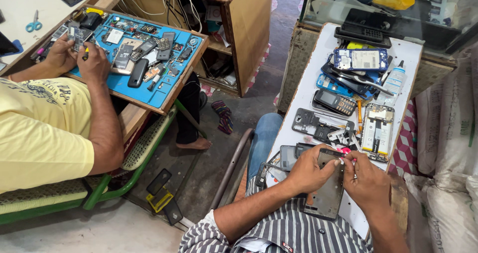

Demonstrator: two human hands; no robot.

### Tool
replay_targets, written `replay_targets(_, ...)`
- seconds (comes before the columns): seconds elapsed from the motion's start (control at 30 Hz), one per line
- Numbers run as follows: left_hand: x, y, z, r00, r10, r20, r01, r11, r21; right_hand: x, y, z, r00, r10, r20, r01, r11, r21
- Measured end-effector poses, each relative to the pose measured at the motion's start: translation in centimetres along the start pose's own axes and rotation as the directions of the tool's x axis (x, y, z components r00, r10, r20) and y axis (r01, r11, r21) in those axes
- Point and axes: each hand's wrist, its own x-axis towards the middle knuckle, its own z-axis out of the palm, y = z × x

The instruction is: The person cleans the interior of a disassembled mobile phone using a toothbrush and then uses a small metal tool to scrape residue from the phone's frame. The person handles the phone casing and internal components while seated at a workbench.

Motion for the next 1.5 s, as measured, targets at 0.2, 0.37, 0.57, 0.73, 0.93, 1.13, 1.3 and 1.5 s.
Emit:
replay_targets(0.2, 0.0, -0.4, 0.1, 1.000, -0.028, -0.006, 0.028, 1.000, 0.005, 0.0, 0.4, 0.9, 1.000, -0.029, -0.001, 0.029, 0.999, -0.029)
replay_targets(0.37, 0.1, -0.2, 0.1, 0.999, -0.025, -0.020, 0.024, 0.999, -0.038, 0.1, 0.4, 1.0, 1.000, 0.000, 0.000, 0.000, 1.000, -0.022)
replay_targets(0.57, 0.0, 0.3, -0.1, 0.998, -0.059, -0.018, 0.057, 0.996, -0.065, -0.2, -0.4, 0.2, 0.994, 0.001, -0.108, 0.008, 0.997, 0.079)
replay_targets(0.73, -0.1, 0.3, -0.2, 0.998, -0.061, -0.031, 0.060, 0.997, -0.045, -0.4, -1.3, -0.2, 0.993, -0.013, -0.121, 0.031, 0.989, 0.144)
replay_targets(0.93, -0.2, -0.4, 0.1, 0.999, -0.012, -0.041, 0.009, 0.998, -0.065, -0.6, -1.3, 0.0, 0.994, 0.035, -0.101, -0.021, 0.990, 0.139)
replay_targets(1.13, -0.2, -0.4, 0.0, 0.999, 0.022, -0.049, -0.023, 0.999, -0.023, -0.5, -0.5, -0.2, 0.998, 0.066, 0.002, -0.066, 0.996, 0.062)
replay_targets(1.3, -0.3, 0.0, 0.1, 0.995, -0.098, -0.013, 0.097, 0.993, -0.066, -0.7, -0.3, 0.2, 0.998, 0.069, -0.009, -0.068, 0.995, 0.077)
replay_targets(1.5, -0.3, -0.3, 0.1, 0.999, -0.041, -0.031, 0.038, 0.995, -0.092, -0.9, -0.4, 0.5, 0.998, 0.014, -0.062, -0.009, 0.997, 0.083)
